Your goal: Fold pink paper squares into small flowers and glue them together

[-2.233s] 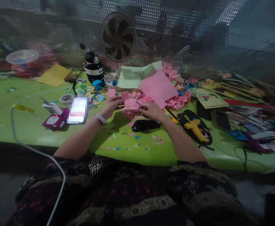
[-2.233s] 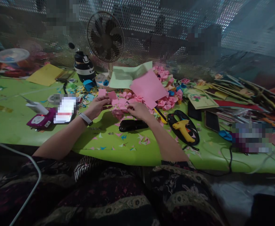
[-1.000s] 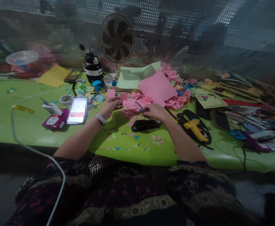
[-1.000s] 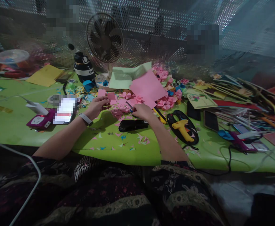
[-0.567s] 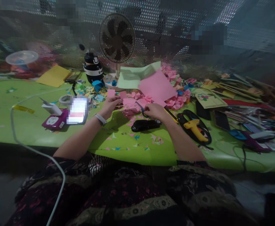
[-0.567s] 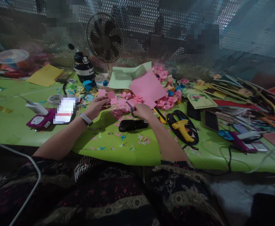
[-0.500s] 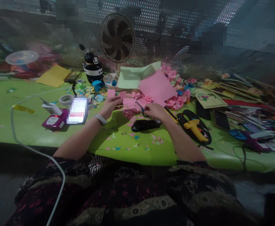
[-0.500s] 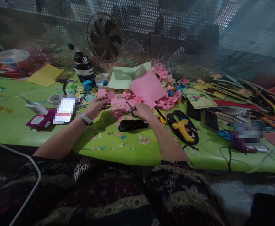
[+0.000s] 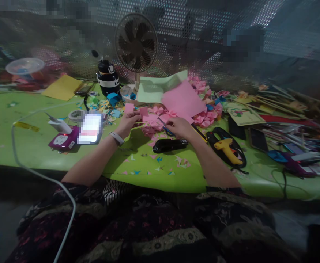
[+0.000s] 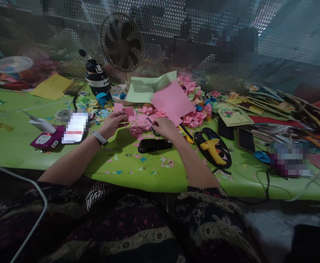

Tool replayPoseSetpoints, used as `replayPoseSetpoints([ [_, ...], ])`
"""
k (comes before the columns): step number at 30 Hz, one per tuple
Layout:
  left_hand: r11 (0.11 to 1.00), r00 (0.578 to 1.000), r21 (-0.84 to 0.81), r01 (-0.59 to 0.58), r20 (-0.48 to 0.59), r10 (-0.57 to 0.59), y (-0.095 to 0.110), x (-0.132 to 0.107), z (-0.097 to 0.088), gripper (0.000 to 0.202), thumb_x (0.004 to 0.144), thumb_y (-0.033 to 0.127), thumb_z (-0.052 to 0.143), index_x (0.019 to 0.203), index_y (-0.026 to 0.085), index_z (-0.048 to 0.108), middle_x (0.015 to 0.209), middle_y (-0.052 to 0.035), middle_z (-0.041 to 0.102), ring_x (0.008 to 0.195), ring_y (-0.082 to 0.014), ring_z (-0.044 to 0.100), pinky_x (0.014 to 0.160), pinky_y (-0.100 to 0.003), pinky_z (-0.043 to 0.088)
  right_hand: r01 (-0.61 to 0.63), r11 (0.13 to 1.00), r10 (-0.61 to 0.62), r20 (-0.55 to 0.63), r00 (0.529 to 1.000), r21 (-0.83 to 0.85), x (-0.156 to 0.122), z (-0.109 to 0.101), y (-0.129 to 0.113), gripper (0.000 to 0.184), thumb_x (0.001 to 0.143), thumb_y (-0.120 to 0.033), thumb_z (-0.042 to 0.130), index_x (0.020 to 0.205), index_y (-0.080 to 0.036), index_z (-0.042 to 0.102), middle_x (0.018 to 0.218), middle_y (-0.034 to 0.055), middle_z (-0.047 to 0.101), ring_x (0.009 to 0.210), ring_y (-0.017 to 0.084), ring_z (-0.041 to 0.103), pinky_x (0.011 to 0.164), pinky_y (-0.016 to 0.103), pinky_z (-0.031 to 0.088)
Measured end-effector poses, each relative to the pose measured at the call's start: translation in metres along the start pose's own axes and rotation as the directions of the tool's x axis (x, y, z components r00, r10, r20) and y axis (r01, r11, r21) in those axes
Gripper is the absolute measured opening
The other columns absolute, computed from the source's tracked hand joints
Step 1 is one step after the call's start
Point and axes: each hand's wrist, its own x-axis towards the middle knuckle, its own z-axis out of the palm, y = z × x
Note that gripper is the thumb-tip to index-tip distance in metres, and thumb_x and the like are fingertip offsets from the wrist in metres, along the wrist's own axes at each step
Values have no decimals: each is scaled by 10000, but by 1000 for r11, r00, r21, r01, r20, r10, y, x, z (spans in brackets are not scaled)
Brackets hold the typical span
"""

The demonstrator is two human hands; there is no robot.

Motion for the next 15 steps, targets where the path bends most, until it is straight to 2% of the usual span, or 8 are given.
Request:
replayPoseSetpoints([
  [4,1000,1000,2,7,1,-7,0,-2,2,206,651,206,818,767,164,653,686,17,646,623,-99,613,680,-268,570,82,993,-84,24,996,86,-1,2,-6,188,863,-200,576,921,-182,753,974,84,764,879,211,662,727,295,428],
  [8,1000,1000,-5,6,15,-6,-2,-5,4,175,664,198,796,783,160,673,703,13,651,636,-95,609,658,-243,554,162,978,-173,77,982,132,2,6,-17,188,895,-228,591,990,-175,744,1007,71,759,885,189,658,737,271,416],
  [15,1000,1000,-19,24,2,-24,-3,-5,6,72,741,131,726,765,151,660,693,5,635,632,-92,599,653,-248,549,260,964,-243,221,944,-48,21,10,-42,230,907,-313,611,1058,-162,698,1108,113,716,961,226,629,718,276,385],
])
